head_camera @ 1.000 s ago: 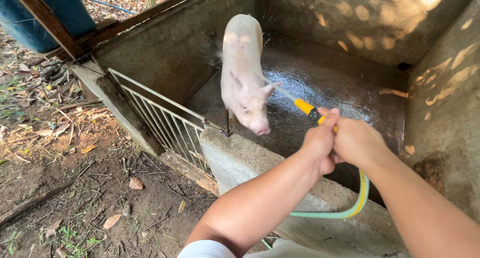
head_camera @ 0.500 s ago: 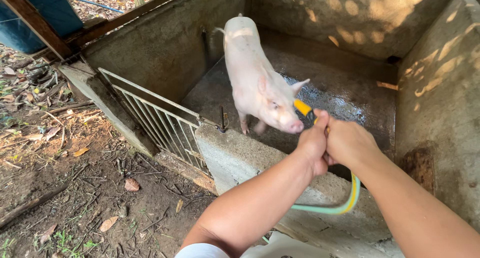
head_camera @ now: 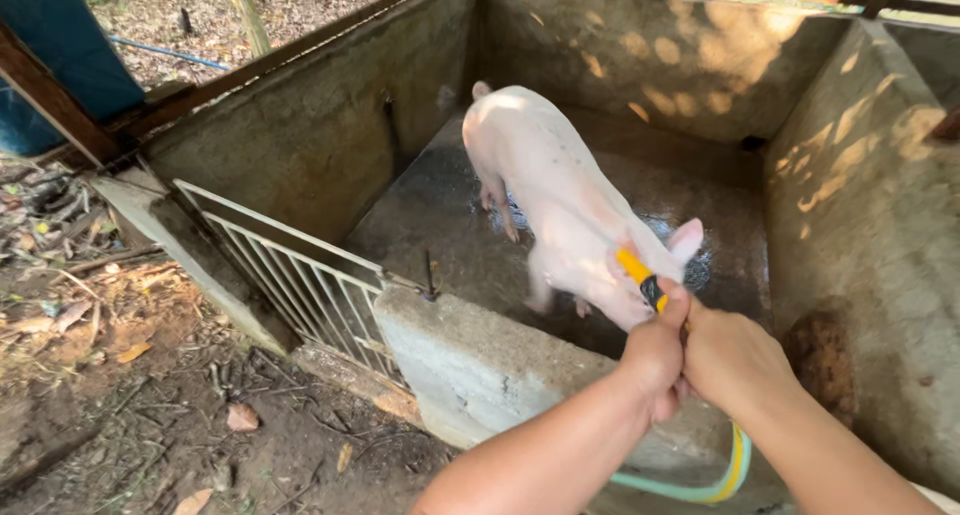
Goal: The person bathes a pig by spraying it with water using a hose while the pig moves around its concrete enclosure.
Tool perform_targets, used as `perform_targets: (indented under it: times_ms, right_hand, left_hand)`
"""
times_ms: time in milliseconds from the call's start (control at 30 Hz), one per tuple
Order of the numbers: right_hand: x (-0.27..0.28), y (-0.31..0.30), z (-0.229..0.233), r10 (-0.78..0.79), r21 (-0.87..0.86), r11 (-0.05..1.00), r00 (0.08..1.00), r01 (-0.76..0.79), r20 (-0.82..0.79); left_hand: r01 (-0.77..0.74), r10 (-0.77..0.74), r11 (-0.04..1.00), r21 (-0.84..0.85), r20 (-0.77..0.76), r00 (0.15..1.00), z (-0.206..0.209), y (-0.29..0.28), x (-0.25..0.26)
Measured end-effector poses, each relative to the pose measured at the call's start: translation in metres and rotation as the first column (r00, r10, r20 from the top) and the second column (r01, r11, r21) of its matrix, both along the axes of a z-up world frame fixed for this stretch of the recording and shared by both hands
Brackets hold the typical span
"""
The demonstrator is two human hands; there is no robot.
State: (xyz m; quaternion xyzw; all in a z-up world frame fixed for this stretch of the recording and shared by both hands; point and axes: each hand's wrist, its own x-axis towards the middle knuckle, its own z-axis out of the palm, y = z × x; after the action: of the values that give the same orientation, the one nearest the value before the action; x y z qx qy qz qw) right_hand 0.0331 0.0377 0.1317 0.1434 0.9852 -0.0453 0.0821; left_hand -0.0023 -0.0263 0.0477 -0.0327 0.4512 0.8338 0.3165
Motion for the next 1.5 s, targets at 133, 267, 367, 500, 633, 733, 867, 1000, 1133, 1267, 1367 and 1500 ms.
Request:
perform_targets:
  times_ms: [133,267,367,500,633,733,867,1000,1133,1267,1367,1500]
  right_hand:
    - [0.013,0.028,-0.009,0.044,0.002,0.999,0.984,-0.044,-0.174]
    - [0.012,0.059,-0.037,-0.12,-0.079,0.989,0.993,0.122,0.02]
    - [0.024,0.089,-0.051,-0.133,-0.027,0.991,0.99,0.134,0.038]
    - [0.054,0.119,-0.049,-0.192,-0.109,0.974,0.978,0.201,0.084]
    - [0.079,0.142,-0.063,-0.205,-0.169,0.964,0.979,0.203,0.006]
    - [0.096,0.154,-0.062,-0.259,-0.161,0.949,0.962,0.271,0.09]
    - [0.134,0.164,-0.045,-0.341,-0.228,0.916,0.94,0.332,0.0]
    - [0.14,0.162,-0.051,-0.345,-0.249,0.915,0.936,0.317,-0.075]
    - [0.153,0.155,-0.042,-0.469,-0.303,0.844,0.883,0.442,-0.017]
    - [0.159,0.173,-0.054,-0.506,-0.261,0.837,0.862,0.481,-0.033]
    - [0.158,0.188,-0.078,-0.455,-0.196,0.877,0.889,0.438,-0.049]
    - [0.167,0.189,-0.071,-0.535,-0.216,0.834,0.84,0.508,-0.089]
  left_hand:
    - [0.007,-0.003,0.999,0.045,-0.086,0.996,-0.007,0.024,0.005]
    - [0.137,-0.142,0.989,0.047,0.119,0.983,-0.017,0.05,0.015]
    - [0.208,-0.211,0.977,0.035,0.164,0.964,-0.029,0.077,0.026]
    - [0.248,-0.248,0.969,0.023,0.022,0.969,-0.04,0.11,0.042]
    - [0.413,-0.411,0.906,-0.089,0.043,0.911,-0.051,0.128,0.06]
    - [0.508,-0.502,0.856,-0.09,0.086,0.861,-0.051,0.142,0.072]
    - [0.516,-0.521,0.849,-0.115,-0.025,0.853,-0.038,0.156,0.092]
    - [0.569,-0.568,0.814,-0.116,0.05,0.822,-0.038,0.162,0.104]
    - [0.555,-0.556,0.816,-0.162,0.041,0.83,-0.034,0.167,0.113]
    - [0.555,-0.557,0.828,-0.08,-0.009,0.83,-0.027,0.172,0.122]
    - [0.551,-0.546,0.833,-0.058,0.08,0.834,-0.019,0.172,0.137]
    - [0.539,-0.54,0.841,-0.04,-0.032,0.841,-0.007,0.171,0.148]
